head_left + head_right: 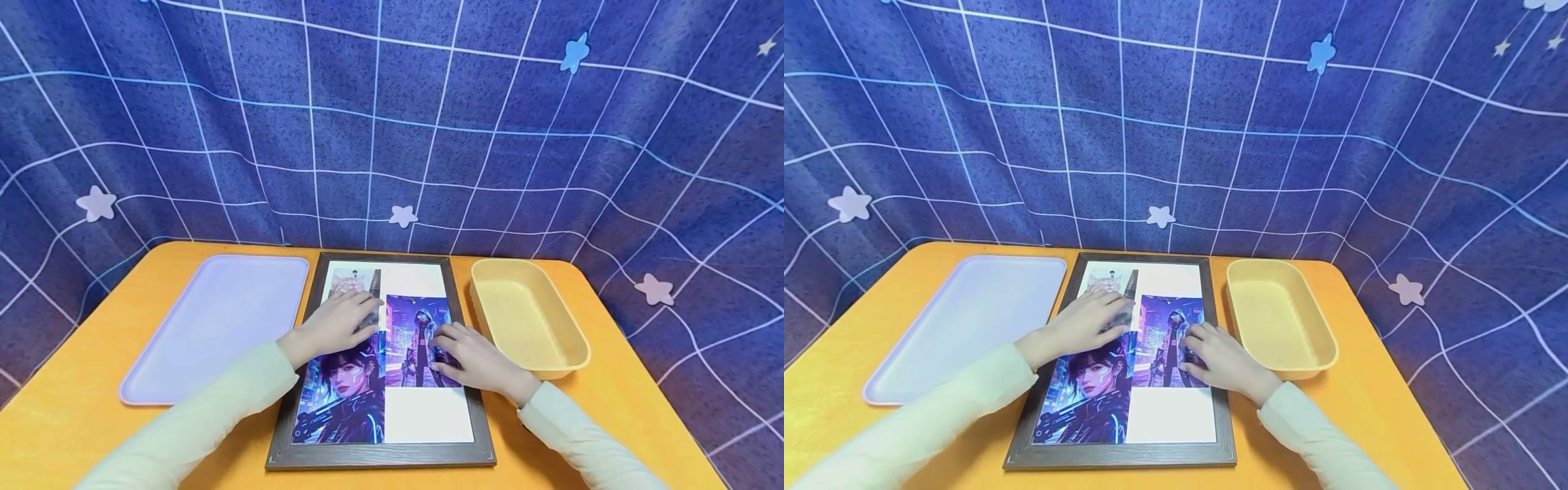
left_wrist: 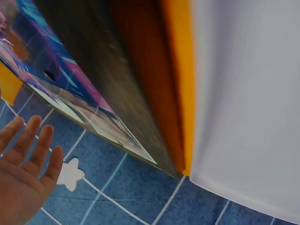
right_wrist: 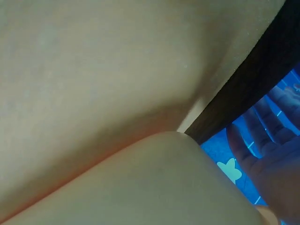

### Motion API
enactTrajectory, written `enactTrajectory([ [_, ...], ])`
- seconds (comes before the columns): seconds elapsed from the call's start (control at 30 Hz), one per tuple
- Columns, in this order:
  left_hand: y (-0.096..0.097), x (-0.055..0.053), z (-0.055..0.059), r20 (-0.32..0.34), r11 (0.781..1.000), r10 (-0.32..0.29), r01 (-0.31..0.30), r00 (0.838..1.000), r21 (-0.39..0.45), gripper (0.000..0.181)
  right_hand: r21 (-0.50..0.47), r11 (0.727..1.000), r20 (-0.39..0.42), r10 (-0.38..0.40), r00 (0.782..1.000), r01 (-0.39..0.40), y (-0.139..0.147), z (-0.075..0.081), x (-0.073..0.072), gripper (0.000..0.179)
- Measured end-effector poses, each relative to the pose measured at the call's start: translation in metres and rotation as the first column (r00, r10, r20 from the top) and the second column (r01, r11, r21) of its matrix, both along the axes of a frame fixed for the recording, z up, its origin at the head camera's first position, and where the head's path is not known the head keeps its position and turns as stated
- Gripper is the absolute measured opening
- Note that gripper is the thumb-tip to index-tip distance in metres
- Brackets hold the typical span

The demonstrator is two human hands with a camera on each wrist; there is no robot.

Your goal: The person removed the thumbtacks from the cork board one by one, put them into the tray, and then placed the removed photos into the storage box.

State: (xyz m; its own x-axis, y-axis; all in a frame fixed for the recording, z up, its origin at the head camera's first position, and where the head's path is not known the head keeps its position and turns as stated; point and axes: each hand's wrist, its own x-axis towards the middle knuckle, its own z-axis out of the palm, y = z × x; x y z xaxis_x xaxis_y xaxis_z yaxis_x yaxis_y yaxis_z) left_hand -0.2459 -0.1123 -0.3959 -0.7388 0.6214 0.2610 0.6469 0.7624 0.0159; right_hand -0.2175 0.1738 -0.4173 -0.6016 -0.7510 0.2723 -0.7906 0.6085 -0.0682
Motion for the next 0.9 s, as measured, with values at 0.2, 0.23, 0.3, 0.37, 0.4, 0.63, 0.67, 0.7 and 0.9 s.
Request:
enactTrajectory([
  [0.2, 0.014, -0.005, -0.001, 0.019, 1.0, -0.013, 0.013, 1.0, -0.008, 0.048, -0.005, 1.0, 0.046, -0.019, 0.999, 0.019, 0.0, 0.001, 0.001, 0.032],
  [0.23, 0.015, -0.006, -0.001, 0.016, 1.0, -0.014, 0.014, 1.0, -0.009, 0.047, -0.003, 1.0, 0.055, -0.026, 0.998, 0.026, 0.0, 0.002, 0.001, 0.032],
  [0.3, 0.019, -0.009, -0.002, 0.014, 1.0, -0.014, 0.014, 1.0, -0.01, 0.046, 0.0, 0.999, 0.075, -0.037, 0.997, 0.037, 0.0, 0.002, 0.002, 0.033],
  [0.37, 0.022, -0.011, -0.002, 0.013, 1.0, -0.015, 0.015, 1.0, -0.007, 0.045, 0.003, 0.999, 0.086, -0.043, 0.995, 0.043, 0.0, 0.003, 0.002, 0.033],
  [0.4, 0.024, -0.013, -0.002, 0.013, 1.0, -0.015, 0.015, 1.0, -0.005, 0.044, 0.003, 0.999, 0.088, -0.045, 0.995, 0.045, 0.0, 0.003, 0.002, 0.033],
  [0.63, 0.037, -0.021, -0.001, 0.027, 1.0, -0.022, 0.021, 0.999, 0.011, 0.041, -0.018, 0.999, 0.059, -0.03, 0.998, 0.031, 0.0, 0.002, 0.001, 0.032],
  [0.67, 0.039, -0.023, 0.0, 0.025, 1.0, -0.027, 0.027, 0.999, 0.009, 0.04, -0.023, 0.999, 0.056, -0.028, 0.998, 0.03, 0.0, 0.002, 0.001, 0.032],
  [0.7, 0.042, -0.024, 0.0, 0.02, 1.0, -0.031, 0.031, 0.999, 0.003, 0.039, -0.025, 0.999, 0.052, -0.027, 0.998, 0.028, 0.0, 0.001, 0.001, 0.033],
  [0.9, 0.054, -0.034, 0.001, 0.009, 0.999, -0.031, 0.031, 0.999, 0.019, 0.032, -0.02, 0.999, 0.062, -0.043, 0.997, 0.044, 0.0, 0.0, 0.0, 0.034],
])
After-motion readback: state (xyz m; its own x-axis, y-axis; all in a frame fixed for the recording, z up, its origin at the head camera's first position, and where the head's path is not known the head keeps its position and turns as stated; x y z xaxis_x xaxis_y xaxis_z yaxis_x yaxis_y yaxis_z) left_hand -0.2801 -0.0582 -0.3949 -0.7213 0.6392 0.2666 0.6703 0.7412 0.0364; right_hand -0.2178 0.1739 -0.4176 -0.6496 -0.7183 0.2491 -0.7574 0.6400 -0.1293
